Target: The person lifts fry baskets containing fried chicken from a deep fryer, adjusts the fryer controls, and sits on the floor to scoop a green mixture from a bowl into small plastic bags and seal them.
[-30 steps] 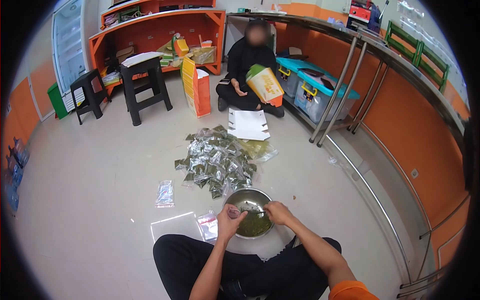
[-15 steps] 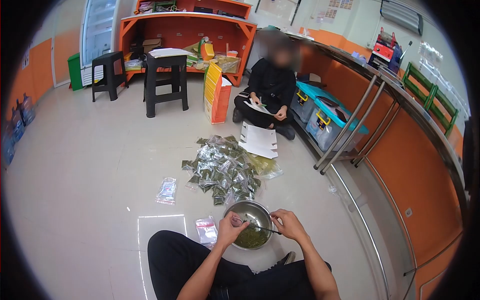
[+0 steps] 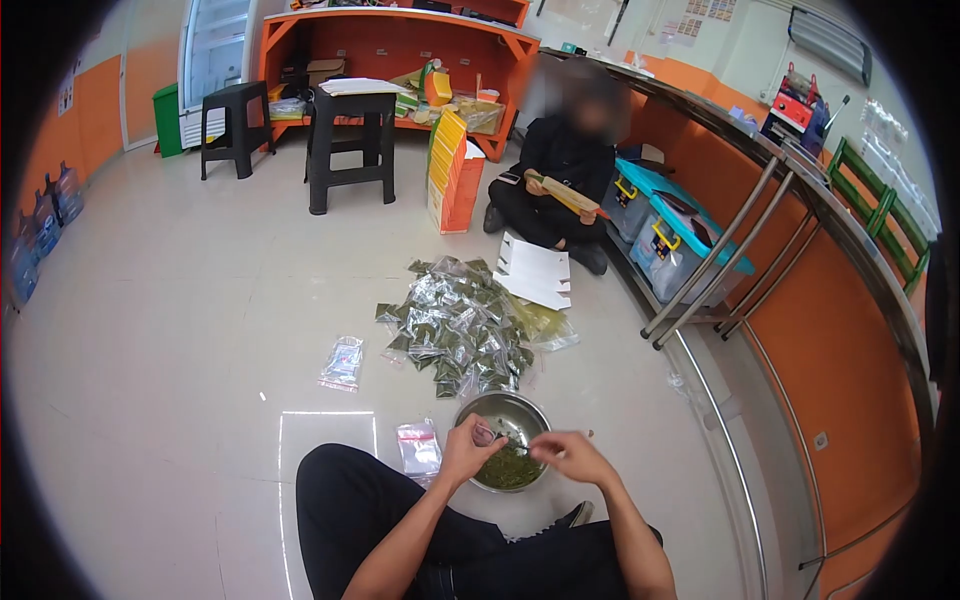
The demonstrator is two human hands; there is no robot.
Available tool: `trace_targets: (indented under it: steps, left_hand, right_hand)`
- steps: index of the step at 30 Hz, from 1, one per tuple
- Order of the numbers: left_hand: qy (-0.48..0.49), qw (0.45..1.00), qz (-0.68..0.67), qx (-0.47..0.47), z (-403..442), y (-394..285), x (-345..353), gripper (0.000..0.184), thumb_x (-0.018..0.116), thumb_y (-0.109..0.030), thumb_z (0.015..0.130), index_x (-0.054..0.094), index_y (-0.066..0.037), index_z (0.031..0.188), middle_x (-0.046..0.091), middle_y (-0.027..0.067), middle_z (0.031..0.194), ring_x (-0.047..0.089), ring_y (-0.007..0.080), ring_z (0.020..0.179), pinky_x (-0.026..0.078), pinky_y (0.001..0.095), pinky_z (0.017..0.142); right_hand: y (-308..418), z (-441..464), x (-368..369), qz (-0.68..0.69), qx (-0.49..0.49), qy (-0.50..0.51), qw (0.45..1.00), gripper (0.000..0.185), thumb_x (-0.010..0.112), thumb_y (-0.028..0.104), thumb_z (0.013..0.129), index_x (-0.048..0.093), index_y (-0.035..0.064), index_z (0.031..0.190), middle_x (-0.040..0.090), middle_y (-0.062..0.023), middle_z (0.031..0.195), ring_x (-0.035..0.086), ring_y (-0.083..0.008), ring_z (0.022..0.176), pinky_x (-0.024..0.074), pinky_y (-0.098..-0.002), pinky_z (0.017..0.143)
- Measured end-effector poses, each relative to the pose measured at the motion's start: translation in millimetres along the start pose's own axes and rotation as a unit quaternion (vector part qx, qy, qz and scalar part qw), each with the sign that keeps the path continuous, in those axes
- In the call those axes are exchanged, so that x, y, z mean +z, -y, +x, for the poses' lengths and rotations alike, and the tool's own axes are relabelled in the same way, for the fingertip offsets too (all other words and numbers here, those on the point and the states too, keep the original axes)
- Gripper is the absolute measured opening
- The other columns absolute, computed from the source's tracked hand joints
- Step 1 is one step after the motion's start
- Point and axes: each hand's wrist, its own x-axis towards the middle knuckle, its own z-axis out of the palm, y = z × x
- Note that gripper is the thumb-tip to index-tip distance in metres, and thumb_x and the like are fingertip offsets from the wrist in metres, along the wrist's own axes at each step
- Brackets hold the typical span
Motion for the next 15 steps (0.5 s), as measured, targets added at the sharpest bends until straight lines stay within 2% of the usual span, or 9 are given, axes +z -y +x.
trace_targets:
  steps: [2, 5, 8, 11, 14, 15]
  left_hand:
    - [0.0, 1.0, -0.001, 0.008, 0, 2, 0, 0.041, 0.085, -0.027, 0.075, 0.057, -0.001, 0.088, 0.064, 0.0078, 0.075, 0.063, 0.014, 0.069, 0.053, 0.03, 0.065]
    - [0.006, 1.0, 0.003, 0.002, 1, 6, 1, 0.041, 0.085, -0.028, 0.075, 0.057, -0.001, 0.088, 0.064, 0.0084, 0.075, 0.063, 0.014, 0.068, 0.052, 0.0299, 0.065]
    - [0.008, 0.999, 0.014, 0.037, 0, 6, 3, 0.039, 0.085, -0.025, 0.073, 0.057, -0.002, 0.086, 0.063, 0.0105, 0.072, 0.063, 0.0189, 0.064, 0.052, 0.0331, 0.06]
    - [0.06, 0.983, 0.129, 0.113, -3, 0, 1, 0.038, 0.084, -0.021, 0.068, 0.057, -0.003, 0.089, 0.061, 0.0109, 0.074, 0.062, 0.0268, 0.068, 0.05, 0.0387, 0.067]
    - [0.044, 0.967, 0.157, 0.195, -8, 8, 6, 0.042, 0.082, -0.018, 0.064, 0.056, -0.004, 0.095, 0.06, 0.0107, 0.08, 0.059, 0.0331, 0.077, 0.045, 0.0423, 0.076]
    - [0.051, 0.97, 0.15, 0.184, -8, 10, 7, 0.044, 0.082, -0.019, 0.064, 0.055, -0.004, 0.097, 0.059, 0.0107, 0.082, 0.059, 0.0331, 0.079, 0.044, 0.0419, 0.078]
  right_hand:
    - [-13, 1, 14, -0.085, -0.058, 0.131, 0.986, 0.036, 0.067, 0.028, 0.092, 0.066, 0.0003, 0.115, 0.07, -0.0146, 0.105, 0.069, -0.0243, 0.088, 0.054, -0.0353, 0.081]
    - [-23, 1, 29, -0.12, -0.013, 0.222, 0.968, 0.039, 0.066, 0.033, 0.092, 0.066, 0.0018, 0.116, 0.069, -0.018, 0.109, 0.068, -0.0286, 0.089, 0.0538, -0.0378, 0.082]
    - [-2, 1, 29, -0.117, -0.013, 0.137, 0.984, 0.037, 0.068, 0.031, 0.091, 0.066, -0.0003, 0.111, 0.069, -0.0171, 0.102, 0.069, -0.0257, 0.089, 0.0541, -0.0369, 0.079]
    - [15, 10, 34, -0.028, -0.01, 0.018, 0.999, 0.036, 0.071, 0.029, 0.089, 0.065, -0.0024, 0.106, 0.069, -0.0156, 0.094, 0.069, -0.0233, 0.082, 0.0539, -0.0357, 0.073]
    - [10, 15, 49, -0.025, -0.055, -0.099, 0.993, 0.032, 0.072, 0.026, 0.087, 0.066, -0.002, 0.101, 0.068, -0.0131, 0.087, 0.067, -0.0208, 0.073, 0.0526, -0.0333, 0.066]
    - [8, 15, 52, -0.019, -0.05, -0.101, 0.993, 0.029, 0.072, 0.024, 0.087, 0.067, -0.0018, 0.1, 0.068, -0.0131, 0.086, 0.066, -0.0207, 0.071, 0.052, -0.0329, 0.065]
